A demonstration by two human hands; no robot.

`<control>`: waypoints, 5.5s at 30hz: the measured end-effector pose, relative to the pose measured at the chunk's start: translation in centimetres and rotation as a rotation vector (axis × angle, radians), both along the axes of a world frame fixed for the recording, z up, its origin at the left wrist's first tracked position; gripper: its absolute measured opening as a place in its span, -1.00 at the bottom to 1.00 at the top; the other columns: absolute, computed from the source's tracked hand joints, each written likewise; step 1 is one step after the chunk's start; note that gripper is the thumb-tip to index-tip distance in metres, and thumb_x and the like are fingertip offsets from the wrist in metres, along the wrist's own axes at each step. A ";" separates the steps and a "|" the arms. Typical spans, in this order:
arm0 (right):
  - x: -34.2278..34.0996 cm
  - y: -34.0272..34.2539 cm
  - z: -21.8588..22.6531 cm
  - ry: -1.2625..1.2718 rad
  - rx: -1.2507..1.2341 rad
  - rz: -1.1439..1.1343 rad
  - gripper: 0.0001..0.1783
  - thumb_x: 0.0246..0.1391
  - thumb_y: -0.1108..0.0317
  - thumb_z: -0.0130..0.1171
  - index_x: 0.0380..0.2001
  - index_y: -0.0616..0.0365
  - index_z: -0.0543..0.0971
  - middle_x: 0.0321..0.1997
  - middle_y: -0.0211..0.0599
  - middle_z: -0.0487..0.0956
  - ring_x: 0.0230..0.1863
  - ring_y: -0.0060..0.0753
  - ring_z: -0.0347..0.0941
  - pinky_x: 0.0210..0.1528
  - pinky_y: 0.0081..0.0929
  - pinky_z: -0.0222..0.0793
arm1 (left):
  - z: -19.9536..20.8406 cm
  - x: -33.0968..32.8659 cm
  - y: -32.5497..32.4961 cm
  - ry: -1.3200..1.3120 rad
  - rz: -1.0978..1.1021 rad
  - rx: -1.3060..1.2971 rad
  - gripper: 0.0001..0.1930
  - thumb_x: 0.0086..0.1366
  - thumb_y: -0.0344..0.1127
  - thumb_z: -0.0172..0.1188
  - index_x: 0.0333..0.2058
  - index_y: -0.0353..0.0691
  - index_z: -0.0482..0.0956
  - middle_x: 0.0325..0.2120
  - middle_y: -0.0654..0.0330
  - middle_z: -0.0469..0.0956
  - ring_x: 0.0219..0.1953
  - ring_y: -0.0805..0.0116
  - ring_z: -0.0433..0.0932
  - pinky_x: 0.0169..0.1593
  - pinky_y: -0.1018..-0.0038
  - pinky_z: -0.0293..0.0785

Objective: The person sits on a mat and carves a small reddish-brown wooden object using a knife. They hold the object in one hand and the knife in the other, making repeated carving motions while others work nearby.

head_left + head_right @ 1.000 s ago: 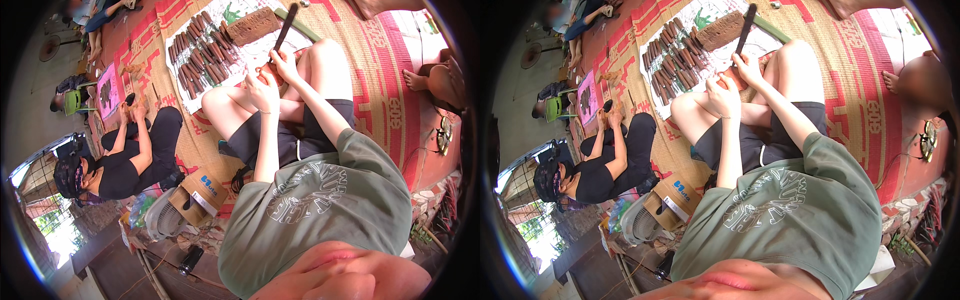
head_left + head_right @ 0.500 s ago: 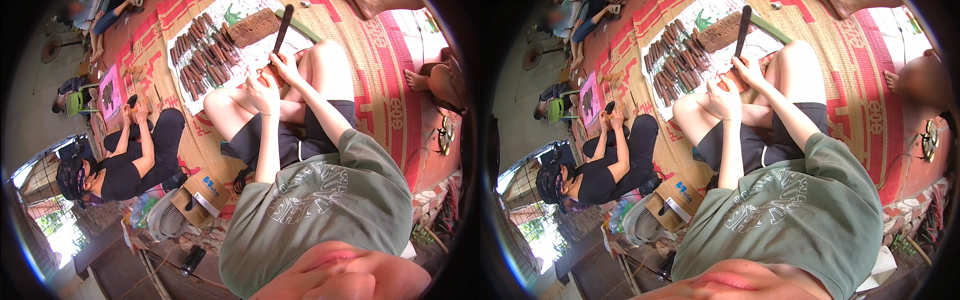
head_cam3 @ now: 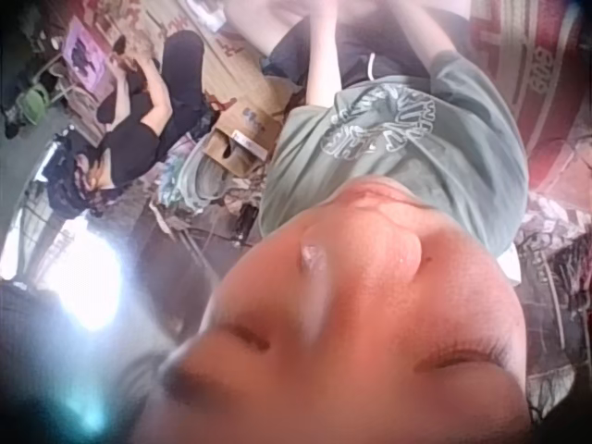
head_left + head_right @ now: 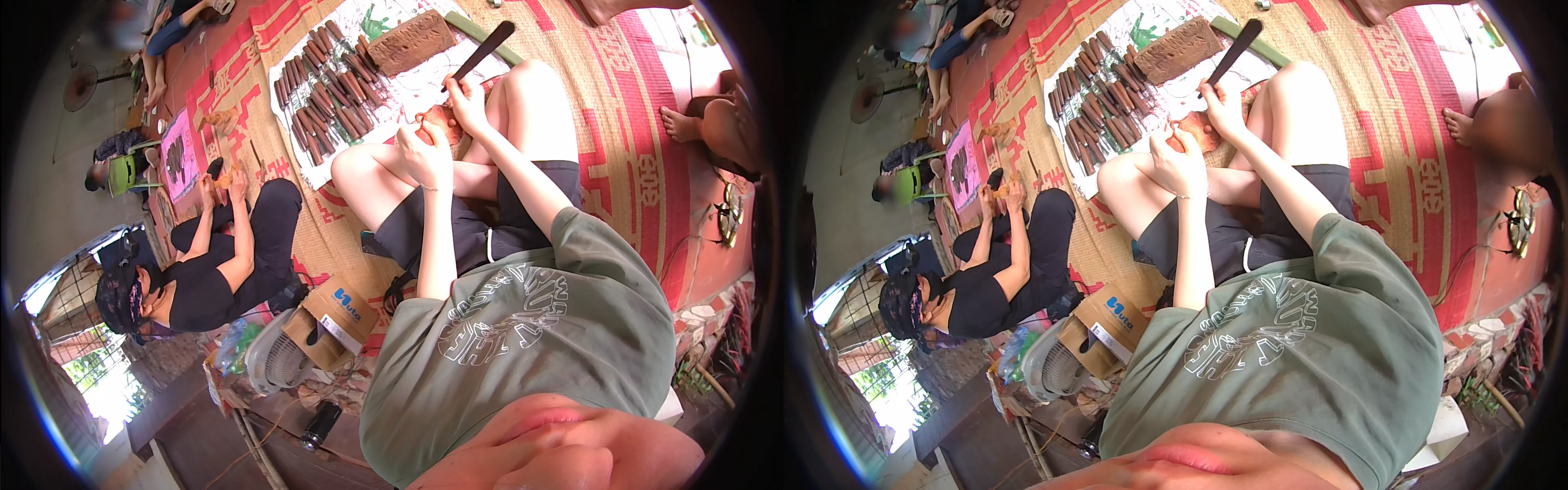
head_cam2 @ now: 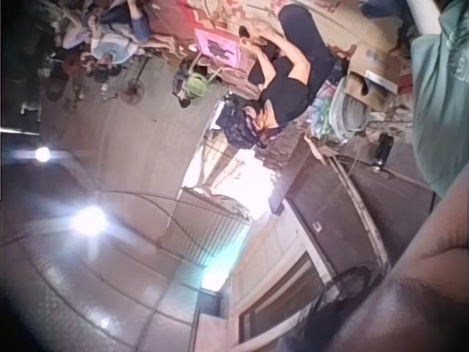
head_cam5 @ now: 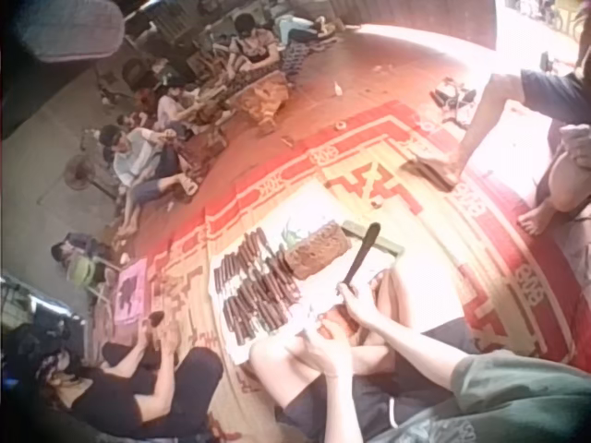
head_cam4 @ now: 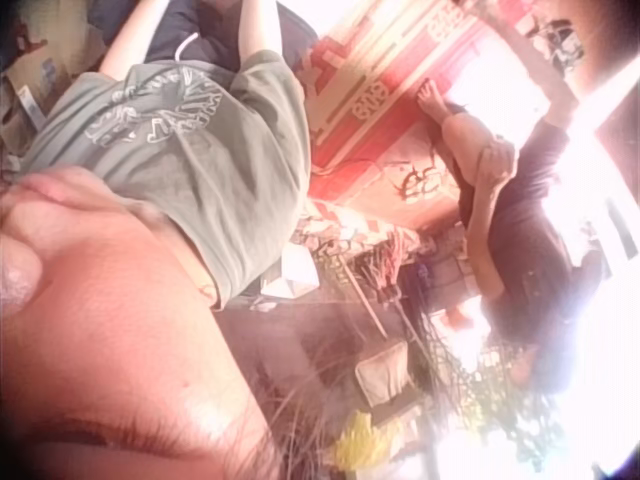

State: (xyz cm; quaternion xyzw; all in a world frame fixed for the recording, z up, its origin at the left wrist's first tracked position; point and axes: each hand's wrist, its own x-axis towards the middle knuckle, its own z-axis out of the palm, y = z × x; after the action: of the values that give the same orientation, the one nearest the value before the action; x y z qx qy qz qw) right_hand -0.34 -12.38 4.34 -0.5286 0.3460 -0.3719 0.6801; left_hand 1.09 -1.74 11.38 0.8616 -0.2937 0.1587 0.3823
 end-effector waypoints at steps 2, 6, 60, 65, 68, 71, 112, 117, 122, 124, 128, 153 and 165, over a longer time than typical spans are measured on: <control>0.2 -0.5 -0.5 -0.029 0.059 -0.094 -0.82 0.13 0.31 0.00 -0.43 0.19 0.47 -0.61 -0.58 0.32 -0.61 -0.79 0.16 -0.56 -0.77 0.09 | 0.1 0.2 0.3 0.015 -0.030 -0.010 -0.85 0.10 -0.40 0.08 -0.41 -0.37 0.36 -0.50 -0.03 0.43 -0.43 0.05 0.45 -0.30 0.30 0.40; -0.1 -1.6 -1.8 -0.048 0.149 -0.122 -0.74 0.12 0.23 0.01 -0.46 0.21 0.51 -0.63 -0.53 0.36 -0.60 -0.75 0.18 -0.57 -0.70 0.10 | 0.2 1.5 1.6 0.082 -0.055 -0.008 -0.87 0.09 -0.43 0.10 -0.41 -0.36 0.39 -0.47 -0.02 0.46 -0.38 0.08 0.47 -0.24 0.30 0.40; -1.4 -2.9 -0.5 -0.087 0.158 0.049 -0.76 0.08 0.25 0.08 -0.42 0.24 0.48 -0.61 -0.50 0.39 -0.56 -0.72 0.25 -0.51 -0.73 0.17 | 3.5 5.4 3.7 -0.003 0.002 0.210 -0.77 -0.05 -0.16 0.32 -0.53 -0.16 0.52 -0.47 0.13 0.51 -0.45 0.20 0.52 -0.37 0.36 0.42; -1.2 -2.5 -0.8 -0.083 0.179 0.074 -0.79 0.08 0.27 0.08 -0.41 0.23 0.47 -0.61 -0.52 0.38 -0.57 -0.73 0.23 -0.51 -0.74 0.14 | 1.6 6.3 4.5 0.112 -0.042 0.022 -0.78 -0.03 -0.16 0.30 -0.40 -0.09 0.58 -0.37 0.16 0.50 -0.43 0.24 0.53 -0.30 0.40 0.45; -1.4 -2.5 -1.5 -0.098 0.159 0.073 -0.80 0.08 0.28 0.09 -0.41 0.21 0.47 -0.61 -0.52 0.37 -0.57 -0.73 0.22 -0.52 -0.75 0.13 | 3.4 6.1 4.4 0.123 -0.037 0.194 -0.78 0.01 -0.11 0.26 -0.35 0.00 0.60 -0.33 0.22 0.51 -0.38 0.29 0.55 -0.28 0.45 0.45; -1.3 -2.3 -1.9 -0.101 0.156 0.094 -0.80 0.07 0.28 0.09 -0.40 0.22 0.48 -0.61 -0.52 0.38 -0.57 -0.73 0.22 -0.52 -0.76 0.13 | 5.4 5.7 4.1 0.227 -0.026 0.269 -0.80 0.06 -0.13 0.21 -0.36 -0.05 0.59 -0.32 0.21 0.46 -0.33 0.30 0.53 -0.25 0.44 0.44; -0.9 5.9 1.9 -0.289 0.381 0.424 -0.85 -0.04 0.44 0.16 -0.57 0.14 0.39 -0.63 -0.44 0.43 -0.67 -0.75 0.23 -0.65 -0.78 0.10 | 1.6 4.1 5.1 0.228 0.095 0.098 -0.88 0.01 -0.31 0.28 -0.49 -0.21 0.58 -0.66 0.19 0.40 -0.55 0.28 0.40 -0.45 0.39 0.36; -1.0 5.0 0.9 -0.264 0.317 0.397 -0.84 -0.10 0.43 0.19 -0.62 0.13 0.41 -0.62 -0.50 0.40 -0.63 -0.73 0.24 -0.60 -0.73 0.14 | 1.6 3.8 4.2 0.176 0.085 0.107 -0.75 -0.01 -0.29 0.30 -0.62 -0.33 0.45 -0.67 0.09 0.42 -0.58 0.22 0.41 -0.46 0.36 0.36; -0.7 5.0 -0.2 -0.282 0.318 0.413 -0.83 -0.11 0.43 0.19 -0.64 0.12 0.40 -0.62 -0.52 0.38 -0.59 -0.74 0.26 -0.59 -0.72 0.14 | 1.3 3.9 4.6 0.155 0.094 0.105 -0.71 -0.02 -0.29 0.30 -0.66 -0.35 0.41 -0.67 0.09 0.41 -0.59 0.19 0.41 -0.46 0.35 0.35; -0.7 5.0 0.2 -0.274 0.306 0.400 -0.83 -0.11 0.44 0.17 -0.63 0.12 0.38 -0.63 -0.52 0.38 -0.60 -0.74 0.25 -0.60 -0.72 0.13 | 0.8 4.4 4.9 0.175 0.096 0.112 -0.77 -0.01 -0.28 0.29 -0.62 -0.29 0.45 -0.66 0.14 0.39 -0.58 0.20 0.41 -0.48 0.34 0.35; -0.7 5.4 0.9 -0.258 0.334 0.400 -0.83 -0.10 0.46 0.14 -0.62 0.10 0.34 -0.61 -0.52 0.38 -0.62 -0.75 0.22 -0.61 -0.73 0.12 | 1.2 4.3 5.4 0.132 0.087 0.100 -0.72 -0.01 -0.30 0.28 -0.67 -0.31 0.38 -0.67 0.11 0.39 -0.59 0.18 0.40 -0.48 0.34 0.34; -2.7 2.7 1.9 -0.204 0.086 0.404 -0.87 -0.11 0.49 0.11 -0.57 0.15 0.34 -0.53 -0.45 0.45 -0.48 -0.72 0.34 -0.48 -0.68 0.28 | 0.8 4.4 5.5 0.165 0.016 0.090 -0.87 0.02 -0.41 0.05 -0.60 -0.35 0.38 -0.59 0.02 0.40 -0.51 0.06 0.40 -0.38 0.26 0.35; -3.0 3.4 1.6 -0.254 0.099 0.420 -0.82 -0.07 0.39 0.19 -0.56 0.16 0.39 -0.48 -0.49 0.45 -0.39 -0.72 0.33 -0.36 -0.70 0.28 | 2.1 3.7 4.1 0.206 0.021 0.117 -0.82 0.01 -0.42 0.01 -0.39 -0.25 0.53 -0.49 0.05 0.45 -0.40 0.10 0.44 -0.31 0.30 0.39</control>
State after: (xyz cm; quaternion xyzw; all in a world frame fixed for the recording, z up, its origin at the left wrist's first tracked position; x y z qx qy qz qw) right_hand -3.32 -8.99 5.93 -0.5039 0.1582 -0.2686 0.8055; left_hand 4.82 2.35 13.45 0.8972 -0.2526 0.0559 0.3578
